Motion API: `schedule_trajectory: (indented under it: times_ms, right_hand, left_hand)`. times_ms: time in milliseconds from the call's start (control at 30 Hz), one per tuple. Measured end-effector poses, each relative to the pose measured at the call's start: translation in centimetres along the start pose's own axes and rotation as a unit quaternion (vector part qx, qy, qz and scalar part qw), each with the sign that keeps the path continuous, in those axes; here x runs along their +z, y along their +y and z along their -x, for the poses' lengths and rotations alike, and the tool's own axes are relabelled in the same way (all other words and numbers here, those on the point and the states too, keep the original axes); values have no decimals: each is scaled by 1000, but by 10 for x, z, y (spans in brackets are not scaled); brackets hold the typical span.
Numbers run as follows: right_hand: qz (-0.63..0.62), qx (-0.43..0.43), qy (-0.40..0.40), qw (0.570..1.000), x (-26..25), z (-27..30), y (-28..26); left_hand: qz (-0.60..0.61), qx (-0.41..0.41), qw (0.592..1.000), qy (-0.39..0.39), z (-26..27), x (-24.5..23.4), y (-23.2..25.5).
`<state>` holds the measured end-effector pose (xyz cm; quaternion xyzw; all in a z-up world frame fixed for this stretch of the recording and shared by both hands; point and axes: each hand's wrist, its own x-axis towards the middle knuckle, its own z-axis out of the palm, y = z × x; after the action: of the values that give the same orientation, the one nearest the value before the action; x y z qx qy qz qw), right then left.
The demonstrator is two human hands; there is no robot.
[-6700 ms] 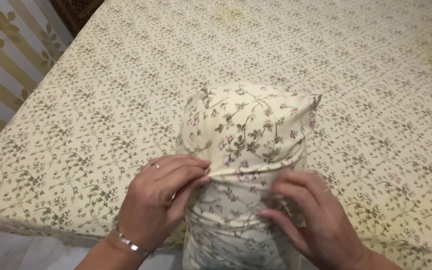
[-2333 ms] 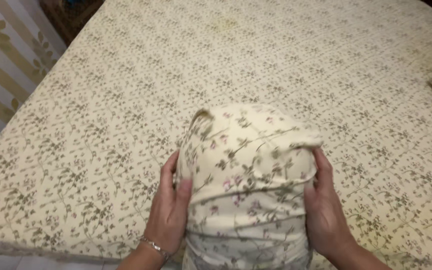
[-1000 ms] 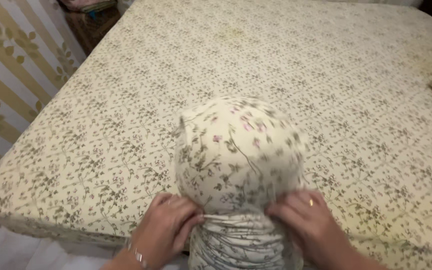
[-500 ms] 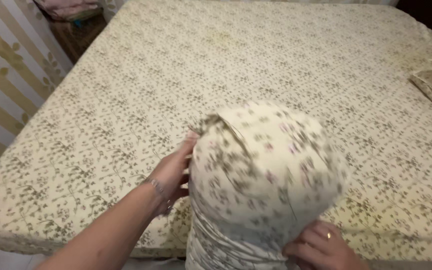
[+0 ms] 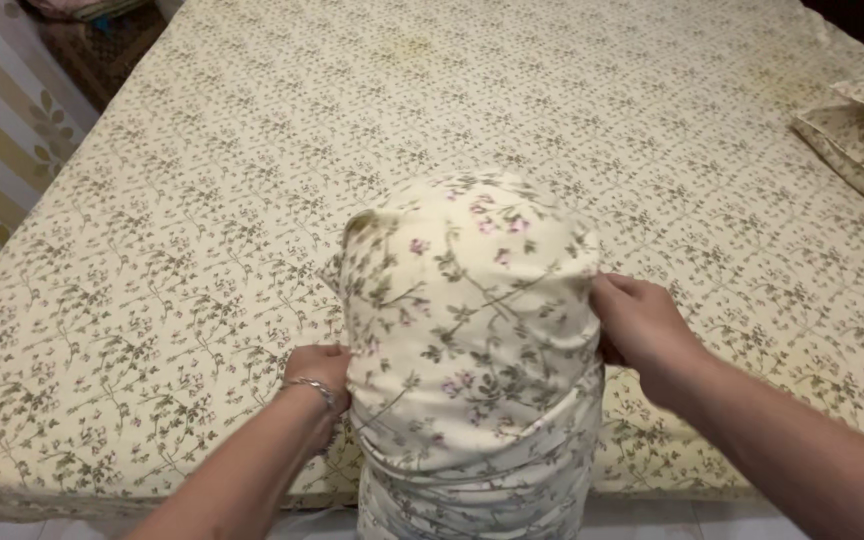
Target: The person inserts a pillow into a floral-patterned pillowcase on a bed, then ties the drawstring closure. They then pick up a second pillow and insert it into a different pillowcase.
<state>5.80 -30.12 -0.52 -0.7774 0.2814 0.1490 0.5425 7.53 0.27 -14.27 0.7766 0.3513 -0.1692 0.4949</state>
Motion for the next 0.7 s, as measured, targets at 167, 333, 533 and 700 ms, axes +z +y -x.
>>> schedule_trajectory:
  times_ms: [167,333,533,700]
  right_hand:
    - [45,58,-15,997,4,-37,-4]
    - [117,77,-37,990,8,-63,46]
    - [135,-130,97,977,7,-37,36]
    - [77,-586,103,800,4,28,5]
  left_hand:
    - [-107,-15,993,-44,-27,-2,-15]
    - [67,-112,987,-89,6,-2,-15]
    - [40,250,963,94,59,-17,19]
    - [81,597,793,88,110,-46,55]
